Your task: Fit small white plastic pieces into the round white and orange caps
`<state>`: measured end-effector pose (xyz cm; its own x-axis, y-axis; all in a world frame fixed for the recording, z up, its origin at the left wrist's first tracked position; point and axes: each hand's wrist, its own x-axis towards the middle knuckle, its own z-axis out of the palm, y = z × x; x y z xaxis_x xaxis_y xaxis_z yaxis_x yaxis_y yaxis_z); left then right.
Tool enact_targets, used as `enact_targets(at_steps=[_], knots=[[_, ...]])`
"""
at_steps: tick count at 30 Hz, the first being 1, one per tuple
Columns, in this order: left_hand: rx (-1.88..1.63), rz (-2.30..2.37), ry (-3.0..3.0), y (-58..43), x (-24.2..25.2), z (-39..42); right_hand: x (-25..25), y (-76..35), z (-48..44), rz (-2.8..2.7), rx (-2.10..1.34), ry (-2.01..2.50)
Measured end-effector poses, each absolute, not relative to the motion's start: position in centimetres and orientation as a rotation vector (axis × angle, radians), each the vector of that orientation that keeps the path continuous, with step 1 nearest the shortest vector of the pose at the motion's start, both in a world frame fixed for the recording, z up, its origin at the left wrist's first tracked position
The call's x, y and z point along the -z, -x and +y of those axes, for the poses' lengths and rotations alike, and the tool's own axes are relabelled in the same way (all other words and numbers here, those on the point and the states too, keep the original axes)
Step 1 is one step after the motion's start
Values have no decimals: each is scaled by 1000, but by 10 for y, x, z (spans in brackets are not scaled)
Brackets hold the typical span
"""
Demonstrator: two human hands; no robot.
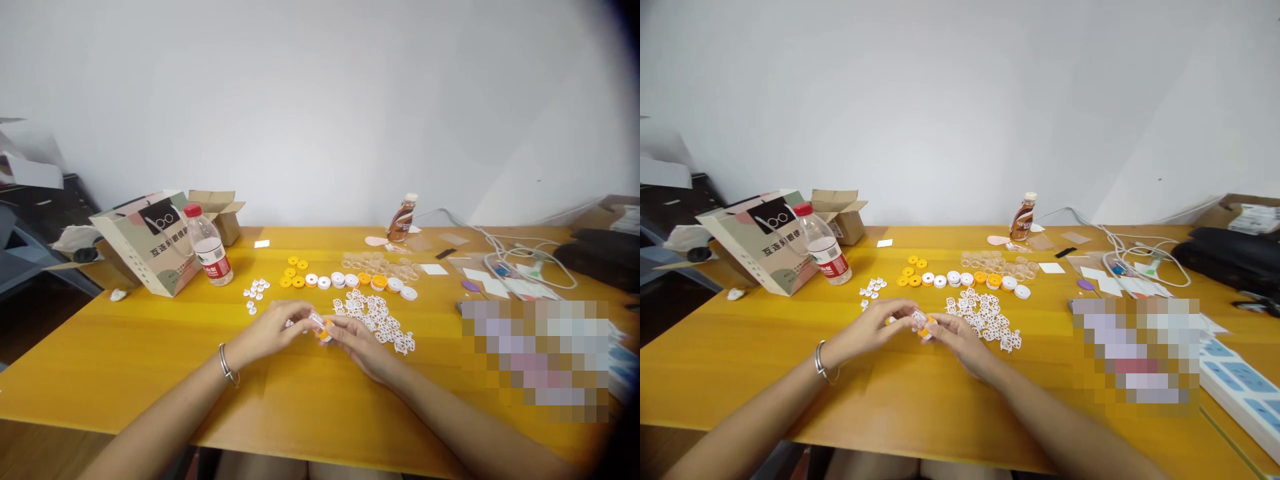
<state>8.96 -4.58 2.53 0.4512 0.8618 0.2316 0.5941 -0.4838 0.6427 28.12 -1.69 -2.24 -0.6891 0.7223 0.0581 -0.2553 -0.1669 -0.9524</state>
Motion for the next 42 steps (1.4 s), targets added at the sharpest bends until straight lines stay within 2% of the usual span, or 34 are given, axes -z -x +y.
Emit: enact_targets(at_steps=[3, 5, 10, 15, 20, 26, 31, 36, 42], knots=[[-779, 1000, -2320, -89, -28, -47, 24, -283, -17, -1319, -2084, 533], [-801, 943, -2295, -89, -28, -47, 23, -282, -17, -1309, -2076, 532], [-814, 1193, -2150, -90, -22, -45, 21, -279, -18, -1464, -1796, 598], [-813, 951, -2252, -89, -23, -45, 24, -279, -18, -1333, -1979, 565], [-814, 1204, -2128, -90, -19, -44, 24, -278, -19, -1357, -1865, 606], [-832, 1007, -2303, -92, -24, -46, 26, -278, -17, -1085, -2097, 656], [-827, 1236, -2173, -92, -19, -44, 27, -276, -19, -1154, -1989, 641], [-859, 1048, -2169, -90, -16, -42, 29, -275, -20, -1180, -1941, 641], [-853, 1204, -2070, -102, -11, -46, 36, -271, -23, -1188, -1837, 629]])
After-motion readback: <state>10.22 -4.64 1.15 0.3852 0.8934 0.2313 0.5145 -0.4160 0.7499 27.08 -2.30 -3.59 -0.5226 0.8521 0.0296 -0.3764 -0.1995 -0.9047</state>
